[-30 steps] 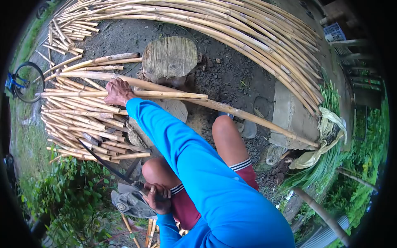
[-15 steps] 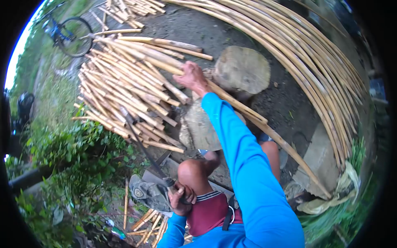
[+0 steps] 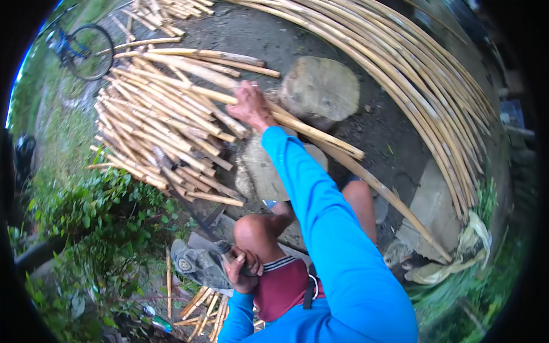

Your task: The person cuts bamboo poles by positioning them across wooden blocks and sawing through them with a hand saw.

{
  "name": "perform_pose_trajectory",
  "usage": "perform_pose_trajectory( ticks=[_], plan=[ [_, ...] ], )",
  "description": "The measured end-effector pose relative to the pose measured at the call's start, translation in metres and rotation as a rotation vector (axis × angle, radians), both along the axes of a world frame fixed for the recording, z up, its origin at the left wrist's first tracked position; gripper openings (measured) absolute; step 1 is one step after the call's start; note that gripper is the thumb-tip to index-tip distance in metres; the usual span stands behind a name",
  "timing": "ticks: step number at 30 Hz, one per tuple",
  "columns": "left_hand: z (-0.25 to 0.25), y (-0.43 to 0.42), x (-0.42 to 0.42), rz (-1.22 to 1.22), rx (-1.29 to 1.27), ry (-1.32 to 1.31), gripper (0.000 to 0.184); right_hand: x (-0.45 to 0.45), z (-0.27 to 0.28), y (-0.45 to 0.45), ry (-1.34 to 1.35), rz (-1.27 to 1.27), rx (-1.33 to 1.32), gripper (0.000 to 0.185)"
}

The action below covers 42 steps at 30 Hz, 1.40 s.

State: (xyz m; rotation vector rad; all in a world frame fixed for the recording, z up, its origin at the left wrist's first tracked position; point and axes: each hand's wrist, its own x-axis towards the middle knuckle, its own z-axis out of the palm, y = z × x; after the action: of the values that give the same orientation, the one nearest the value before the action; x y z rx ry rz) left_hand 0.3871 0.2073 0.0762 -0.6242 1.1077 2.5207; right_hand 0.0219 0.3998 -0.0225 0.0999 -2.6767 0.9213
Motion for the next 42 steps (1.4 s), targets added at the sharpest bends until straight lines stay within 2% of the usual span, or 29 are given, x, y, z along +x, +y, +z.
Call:
perform_pose_trajectory(
  ticks=[2,3,5,7,11,12,19,21,23,33,39,41,42],
  plan=[
    [-0.001,0.003,0.003,-0.006,-0.011,0.019,0.020,0.006,-0.002,0.001,0.113,-0.024,-0.063,0.031],
    [-0.002,0.004,0.002,0.004,-0.020,0.023,0.020,0.003,0.000,0.002,0.038,-0.007,-0.042,0.032],
    [-0.009,0.002,0.004,-0.026,0.000,0.041,0.021,0.000,-0.006,0.002,0.106,-0.026,-0.052,0.027],
    [-0.009,0.003,0.004,-0.029,-0.001,0.074,0.021,0.005,-0.001,0.004,0.022,-0.036,-0.057,0.027],
    [-0.006,0.001,0.004,-0.058,-0.058,0.041,0.021,0.007,0.006,0.006,-0.009,-0.036,-0.075,0.030],
    [-0.006,0.002,0.005,-0.062,-0.060,0.036,0.021,0.007,0.006,0.006,-0.059,-0.031,-0.098,0.038],
    [-0.008,0.002,0.002,-0.064,-0.050,0.075,0.020,0.011,0.016,0.008,-0.008,-0.079,-0.140,0.038],
    [-0.008,0.003,0.002,-0.098,-0.032,0.097,0.020,0.011,0.019,0.011,-0.004,-0.067,-0.115,0.039],
    [-0.009,0.004,0.004,-0.066,-0.062,0.040,0.020,0.017,0.024,0.017,0.104,-0.047,-0.048,0.032],
    [-0.008,0.002,0.002,-0.145,-0.025,0.046,0.024,0.057,0.011,0.060,0.039,-0.005,0.078,0.036],
    [-0.010,0.004,0.007,-0.144,0.019,0.061,0.020,0.057,0.007,0.056,0.044,-0.033,-0.021,0.036],
    [-0.010,0.006,0.008,-0.144,0.024,0.064,0.018,0.057,0.004,0.054,0.092,-0.070,-0.135,0.036],
    [-0.009,0.005,0.007,-0.137,0.022,0.070,0.017,0.050,-0.007,0.055,0.001,-0.065,-0.186,0.037]
  ],
)
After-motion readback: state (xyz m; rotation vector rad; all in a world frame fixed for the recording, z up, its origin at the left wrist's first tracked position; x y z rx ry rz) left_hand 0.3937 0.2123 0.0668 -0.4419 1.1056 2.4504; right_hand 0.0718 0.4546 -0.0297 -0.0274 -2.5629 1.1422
